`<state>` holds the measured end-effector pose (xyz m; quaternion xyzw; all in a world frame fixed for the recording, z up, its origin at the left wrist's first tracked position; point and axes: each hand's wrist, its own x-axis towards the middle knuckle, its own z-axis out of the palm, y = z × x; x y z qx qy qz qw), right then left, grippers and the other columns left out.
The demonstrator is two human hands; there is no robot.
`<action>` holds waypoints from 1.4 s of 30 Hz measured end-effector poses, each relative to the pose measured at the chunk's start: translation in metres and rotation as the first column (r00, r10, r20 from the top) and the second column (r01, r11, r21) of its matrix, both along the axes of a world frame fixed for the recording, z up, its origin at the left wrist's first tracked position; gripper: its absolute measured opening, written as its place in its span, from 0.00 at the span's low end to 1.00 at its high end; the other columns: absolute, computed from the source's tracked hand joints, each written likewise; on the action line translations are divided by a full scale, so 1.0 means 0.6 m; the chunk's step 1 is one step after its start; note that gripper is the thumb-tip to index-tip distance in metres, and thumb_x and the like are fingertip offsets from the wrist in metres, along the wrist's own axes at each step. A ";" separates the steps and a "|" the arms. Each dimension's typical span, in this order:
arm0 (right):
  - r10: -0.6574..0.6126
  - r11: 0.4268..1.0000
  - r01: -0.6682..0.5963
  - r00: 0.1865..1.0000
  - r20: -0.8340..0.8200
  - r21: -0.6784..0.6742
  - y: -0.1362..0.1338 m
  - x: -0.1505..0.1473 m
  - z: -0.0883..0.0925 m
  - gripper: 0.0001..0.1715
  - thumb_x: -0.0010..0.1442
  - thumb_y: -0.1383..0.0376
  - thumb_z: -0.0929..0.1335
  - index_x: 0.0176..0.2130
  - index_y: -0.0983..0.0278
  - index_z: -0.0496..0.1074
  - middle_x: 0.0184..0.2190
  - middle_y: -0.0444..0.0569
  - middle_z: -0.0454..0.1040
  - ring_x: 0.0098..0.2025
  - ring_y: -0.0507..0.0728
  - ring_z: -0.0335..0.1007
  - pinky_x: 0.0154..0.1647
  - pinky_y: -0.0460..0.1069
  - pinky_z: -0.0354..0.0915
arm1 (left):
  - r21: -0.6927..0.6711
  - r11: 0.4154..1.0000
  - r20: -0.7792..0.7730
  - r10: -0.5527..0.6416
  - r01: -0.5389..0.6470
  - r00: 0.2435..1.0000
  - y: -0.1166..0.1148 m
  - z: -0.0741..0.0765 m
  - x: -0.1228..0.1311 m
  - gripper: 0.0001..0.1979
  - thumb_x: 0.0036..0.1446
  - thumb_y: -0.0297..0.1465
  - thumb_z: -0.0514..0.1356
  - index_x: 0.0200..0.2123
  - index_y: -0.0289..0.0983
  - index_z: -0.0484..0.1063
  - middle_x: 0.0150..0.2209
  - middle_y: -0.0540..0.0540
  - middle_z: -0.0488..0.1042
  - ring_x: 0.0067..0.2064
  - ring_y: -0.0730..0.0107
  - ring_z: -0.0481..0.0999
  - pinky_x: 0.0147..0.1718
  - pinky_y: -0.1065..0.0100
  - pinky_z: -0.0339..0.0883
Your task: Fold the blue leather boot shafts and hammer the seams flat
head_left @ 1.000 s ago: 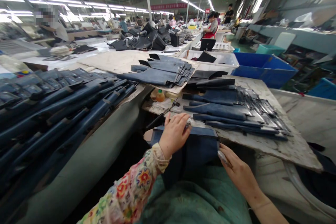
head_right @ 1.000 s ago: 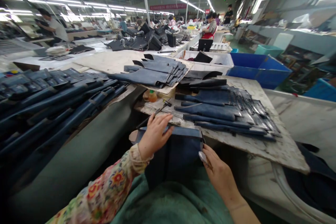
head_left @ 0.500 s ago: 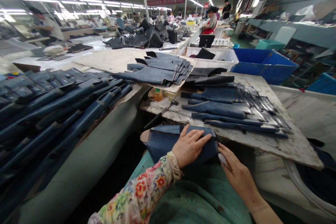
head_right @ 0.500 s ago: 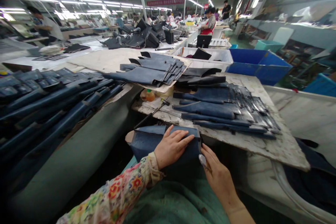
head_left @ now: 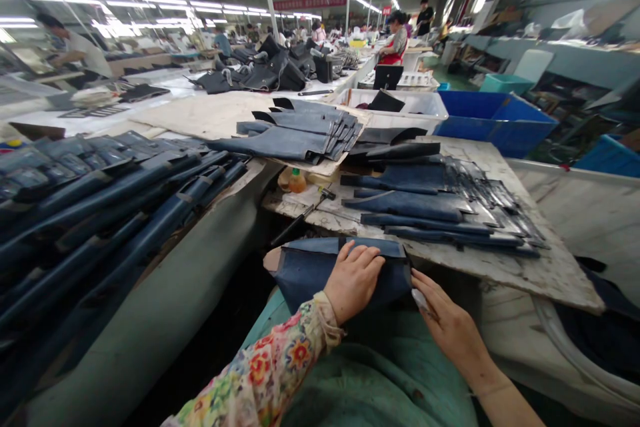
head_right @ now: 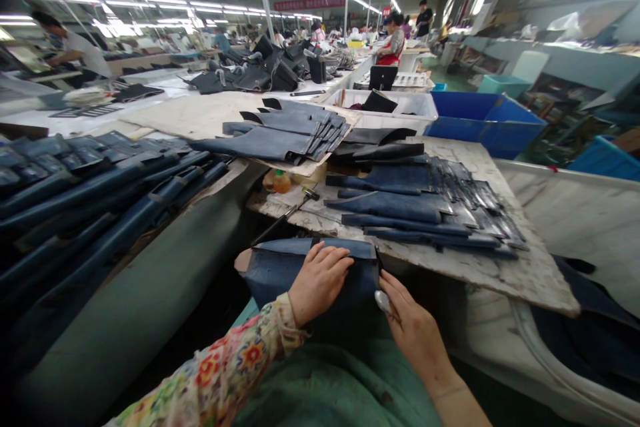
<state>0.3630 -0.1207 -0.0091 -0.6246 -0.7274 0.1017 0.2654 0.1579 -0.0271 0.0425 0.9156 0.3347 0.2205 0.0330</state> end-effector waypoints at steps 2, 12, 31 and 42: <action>-0.006 1.000 0.006 1.000 -0.004 -0.009 0.000 0.002 0.000 0.24 0.61 0.67 0.58 0.56 0.59 0.61 0.59 0.48 0.60 0.56 0.56 0.63 0.54 0.50 0.64 | -0.003 1.000 -0.046 0.030 -0.031 0.998 -0.005 0.007 0.006 0.11 0.61 0.28 0.49 0.44 0.39 0.68 0.48 0.47 0.70 0.49 0.66 0.65 0.50 0.60 0.56; -0.346 0.938 0.338 0.913 -0.214 -0.074 0.030 0.054 0.020 0.28 0.60 0.51 0.59 0.55 0.61 0.64 0.45 0.51 0.73 0.47 0.60 0.70 0.49 0.55 0.66 | 0.021 1.000 -0.255 0.016 -0.011 0.967 -0.013 0.021 0.033 0.15 0.61 0.25 0.47 0.51 0.33 0.62 0.42 0.44 0.68 0.46 0.64 0.64 0.45 0.62 0.58; -0.234 0.972 0.233 0.971 -0.053 -0.023 0.040 0.066 -0.046 0.27 0.61 0.50 0.58 0.47 0.65 0.71 0.42 0.54 0.69 0.45 0.59 0.66 0.50 0.57 0.62 | -0.036 0.998 -0.195 -0.049 0.042 0.980 -0.025 0.000 0.077 0.18 0.63 0.37 0.47 0.50 0.31 0.63 0.42 0.45 0.67 0.43 0.63 0.64 0.40 0.61 0.61; -0.114 0.965 0.092 0.991 0.076 0.245 0.038 -0.008 0.086 0.20 0.63 0.59 0.60 0.52 0.62 0.67 0.44 0.51 0.70 0.47 0.57 0.64 0.51 0.54 0.61 | -0.083 0.995 -0.134 -0.063 0.053 0.989 -0.026 -0.002 0.052 0.20 0.61 0.35 0.50 0.54 0.31 0.59 0.44 0.43 0.69 0.47 0.65 0.66 0.46 0.63 0.61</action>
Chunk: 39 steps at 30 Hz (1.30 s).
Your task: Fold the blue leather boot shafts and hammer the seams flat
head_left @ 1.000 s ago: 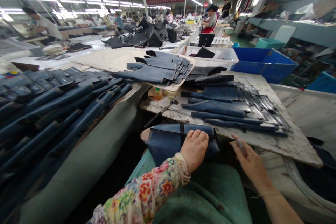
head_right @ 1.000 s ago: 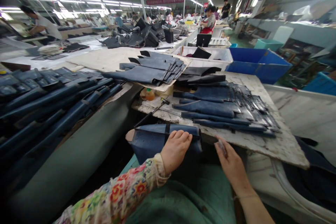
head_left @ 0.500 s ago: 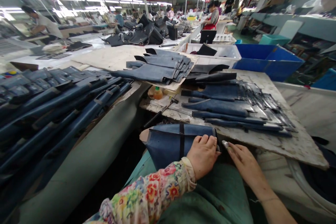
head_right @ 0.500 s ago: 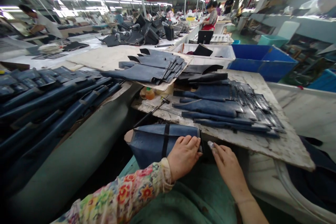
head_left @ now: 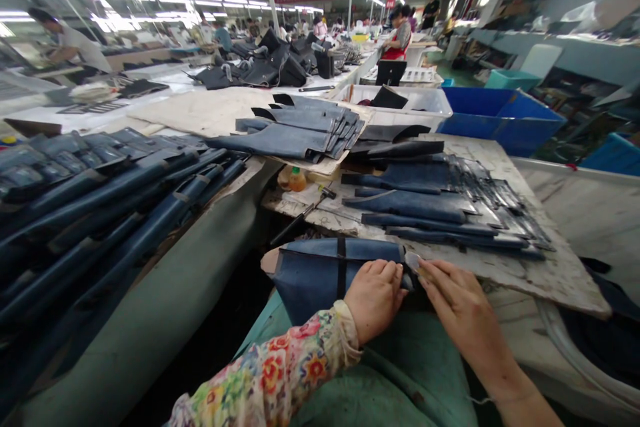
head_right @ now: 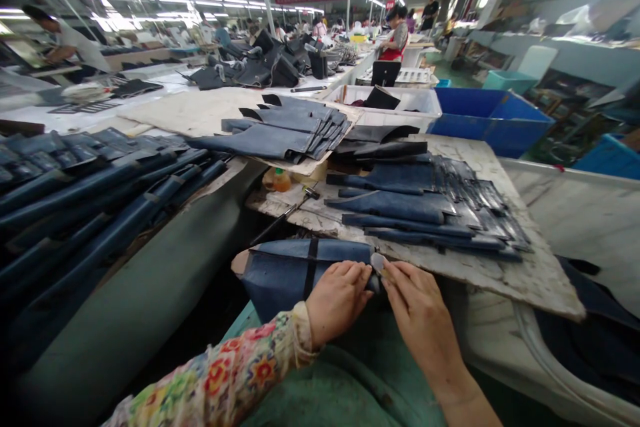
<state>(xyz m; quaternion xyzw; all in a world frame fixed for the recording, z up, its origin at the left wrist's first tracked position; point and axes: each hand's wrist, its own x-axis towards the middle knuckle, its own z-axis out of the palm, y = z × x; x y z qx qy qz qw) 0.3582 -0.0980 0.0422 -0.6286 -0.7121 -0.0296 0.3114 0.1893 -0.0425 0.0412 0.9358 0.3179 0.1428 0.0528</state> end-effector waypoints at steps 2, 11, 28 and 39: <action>-0.006 1.000 0.006 1.000 0.031 -0.009 -0.003 -0.009 -0.009 0.21 0.63 0.59 0.59 0.52 0.63 0.67 0.44 0.52 0.70 0.47 0.57 0.64 0.51 0.54 0.61 | -0.005 1.000 -0.006 0.013 -0.013 1.000 0.001 0.001 -0.009 0.19 0.62 0.35 0.49 0.53 0.31 0.60 0.44 0.43 0.69 0.47 0.64 0.66 0.46 0.63 0.61; -0.019 0.997 0.027 0.993 0.115 -0.074 0.007 -0.058 -0.028 0.20 0.64 0.61 0.58 0.49 0.64 0.69 0.41 0.52 0.71 0.44 0.58 0.64 0.46 0.52 0.65 | 0.017 0.997 -0.076 0.070 -0.069 0.995 0.009 0.017 -0.043 0.15 0.63 0.32 0.47 0.50 0.33 0.63 0.40 0.44 0.70 0.44 0.65 0.67 0.44 0.63 0.61; 0.136 0.980 -0.120 0.986 0.095 -0.156 0.041 -0.177 -0.006 0.19 0.63 0.69 0.59 0.51 0.62 0.67 0.41 0.53 0.71 0.44 0.58 0.65 0.45 0.54 0.66 | 0.080 0.954 0.042 0.288 -0.290 0.957 -0.007 -0.011 -0.163 0.18 0.61 0.28 0.49 0.55 0.36 0.63 0.56 0.44 0.66 0.57 0.62 0.62 0.52 0.60 0.60; 0.233 0.930 -0.253 0.967 -0.104 -0.267 0.060 -0.129 0.004 0.16 0.62 0.64 0.61 0.48 0.62 0.70 0.41 0.50 0.70 0.43 0.56 0.67 0.47 0.53 0.66 | 0.151 0.950 0.010 0.273 -0.271 0.962 -0.035 -0.020 -0.170 0.20 0.62 0.29 0.47 0.57 0.35 0.61 0.60 0.44 0.62 0.62 0.63 0.56 0.55 0.60 0.56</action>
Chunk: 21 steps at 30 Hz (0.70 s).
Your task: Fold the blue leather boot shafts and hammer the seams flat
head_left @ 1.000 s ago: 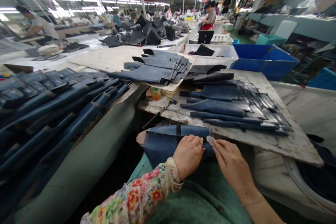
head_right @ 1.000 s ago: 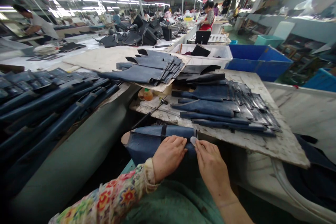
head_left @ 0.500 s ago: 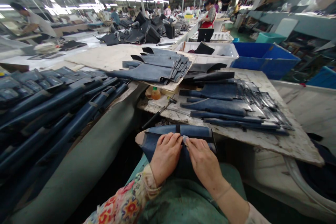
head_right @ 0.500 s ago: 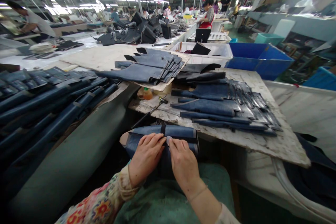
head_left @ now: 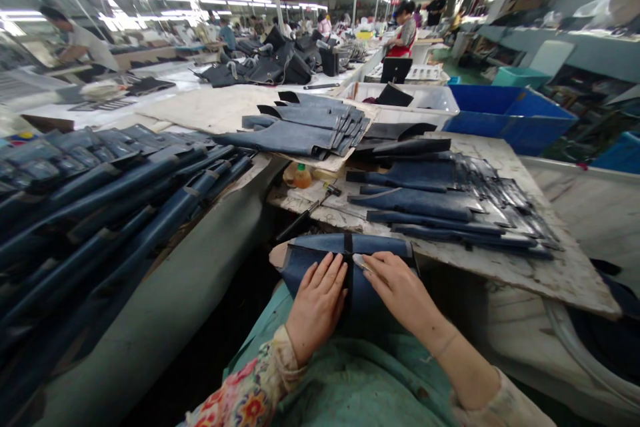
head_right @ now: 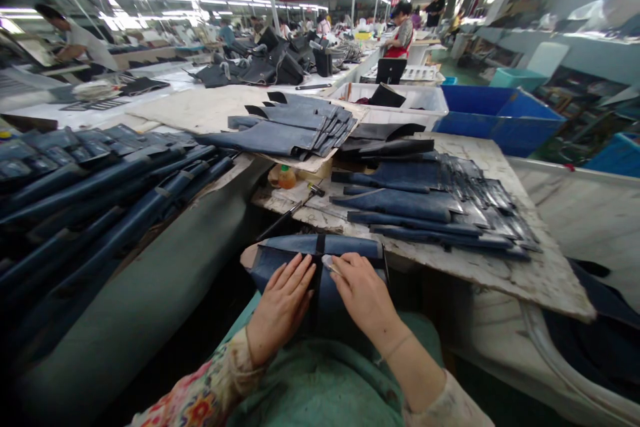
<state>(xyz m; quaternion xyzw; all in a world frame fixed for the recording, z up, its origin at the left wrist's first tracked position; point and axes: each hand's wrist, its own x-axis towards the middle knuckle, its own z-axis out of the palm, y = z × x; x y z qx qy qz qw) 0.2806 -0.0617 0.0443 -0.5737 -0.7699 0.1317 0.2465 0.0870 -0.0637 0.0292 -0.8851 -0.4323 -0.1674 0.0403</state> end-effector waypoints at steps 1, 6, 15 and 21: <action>0.012 1.000 -0.013 1.000 -0.025 -0.014 0.003 0.001 0.002 0.16 0.62 0.64 0.61 0.48 0.62 0.70 0.41 0.50 0.70 0.43 0.56 0.67 0.47 0.53 0.66 | -0.002 1.000 0.004 0.001 -0.001 1.000 -0.001 -0.001 -0.001 0.20 0.62 0.30 0.47 0.57 0.35 0.61 0.59 0.44 0.62 0.61 0.63 0.57 0.55 0.60 0.56; 0.094 0.994 -0.098 0.993 -0.072 -0.048 0.015 0.004 0.010 0.16 0.62 0.64 0.61 0.47 0.61 0.71 0.40 0.50 0.71 0.42 0.55 0.68 0.46 0.51 0.66 | -0.052 0.996 0.065 0.075 -0.071 0.995 0.004 0.007 0.004 0.19 0.62 0.31 0.48 0.56 0.37 0.61 0.54 0.42 0.68 0.55 0.63 0.65 0.50 0.61 0.60; 0.176 0.982 -0.171 0.982 0.065 -0.086 0.025 0.006 0.034 0.16 0.62 0.67 0.61 0.47 0.61 0.71 0.40 0.50 0.71 0.42 0.54 0.68 0.47 0.51 0.66 | -0.146 0.987 0.054 0.076 -0.068 0.996 0.034 0.038 0.022 0.12 0.61 0.29 0.49 0.47 0.38 0.67 0.46 0.45 0.71 0.44 0.65 0.69 0.40 0.63 0.65; 0.110 0.993 -0.107 0.993 0.052 -0.059 0.021 -0.002 0.029 0.16 0.62 0.67 0.61 0.47 0.61 0.71 0.41 0.50 0.72 0.42 0.55 0.69 0.45 0.51 0.67 | -0.129 0.991 0.044 0.041 -0.035 0.998 0.033 0.028 0.015 0.15 0.61 0.27 0.48 0.49 0.37 0.66 0.49 0.42 0.70 0.47 0.64 0.68 0.44 0.61 0.63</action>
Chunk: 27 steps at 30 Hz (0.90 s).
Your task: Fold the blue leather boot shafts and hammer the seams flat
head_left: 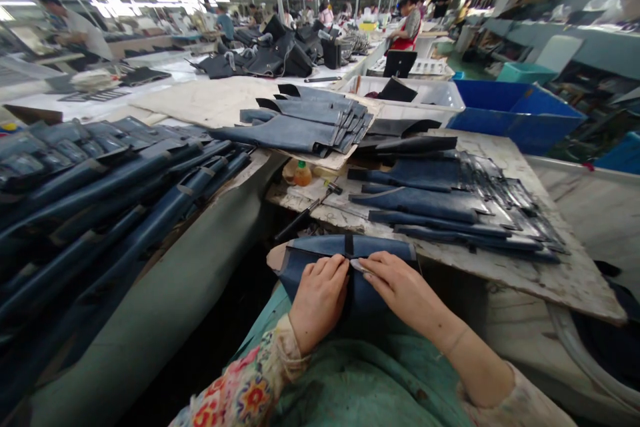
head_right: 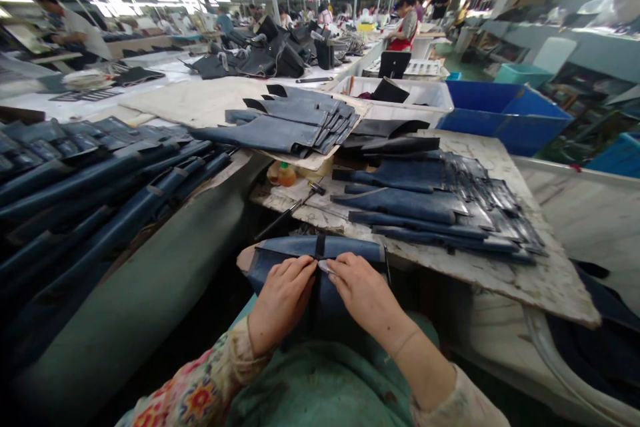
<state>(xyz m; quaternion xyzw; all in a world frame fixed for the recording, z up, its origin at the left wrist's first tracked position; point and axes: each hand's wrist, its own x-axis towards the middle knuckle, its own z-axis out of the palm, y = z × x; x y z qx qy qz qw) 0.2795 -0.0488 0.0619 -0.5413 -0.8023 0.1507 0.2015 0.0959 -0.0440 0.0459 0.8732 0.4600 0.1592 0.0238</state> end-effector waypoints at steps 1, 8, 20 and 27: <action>-0.012 1.000 0.012 1.000 0.000 0.013 -0.001 -0.003 -0.002 0.16 0.62 0.67 0.60 0.47 0.61 0.71 0.41 0.50 0.72 0.42 0.55 0.69 0.45 0.51 0.68 | -0.008 1.000 -0.005 -0.002 0.002 1.000 0.001 -0.001 0.000 0.15 0.61 0.28 0.48 0.50 0.37 0.66 0.50 0.42 0.70 0.47 0.64 0.68 0.44 0.61 0.63; -0.082 0.994 0.072 0.988 0.131 0.080 -0.003 -0.031 -0.006 0.17 0.62 0.68 0.58 0.47 0.62 0.70 0.42 0.51 0.72 0.41 0.57 0.68 0.43 0.52 0.69 | -0.035 0.996 -0.049 -0.078 0.076 0.996 0.011 -0.007 0.001 0.15 0.61 0.26 0.48 0.50 0.35 0.65 0.53 0.43 0.68 0.49 0.62 0.67 0.43 0.61 0.62; -0.068 0.984 0.031 0.975 0.211 0.173 0.007 -0.031 -0.020 0.19 0.62 0.71 0.59 0.51 0.63 0.68 0.45 0.52 0.71 0.46 0.58 0.65 0.46 0.53 0.67 | -0.049 0.997 -0.100 -0.060 0.055 0.993 0.009 0.012 0.005 0.16 0.61 0.29 0.49 0.51 0.34 0.65 0.56 0.44 0.67 0.47 0.62 0.67 0.41 0.60 0.64; -0.149 0.963 0.070 0.944 0.293 0.261 -0.040 0.025 -0.025 0.18 0.62 0.70 0.60 0.49 0.65 0.69 0.45 0.52 0.71 0.45 0.58 0.65 0.48 0.53 0.65 | 0.012 1.000 -0.089 0.007 -0.006 0.996 -0.001 0.009 -0.013 0.17 0.62 0.31 0.48 0.52 0.38 0.66 0.56 0.45 0.67 0.47 0.62 0.67 0.41 0.60 0.64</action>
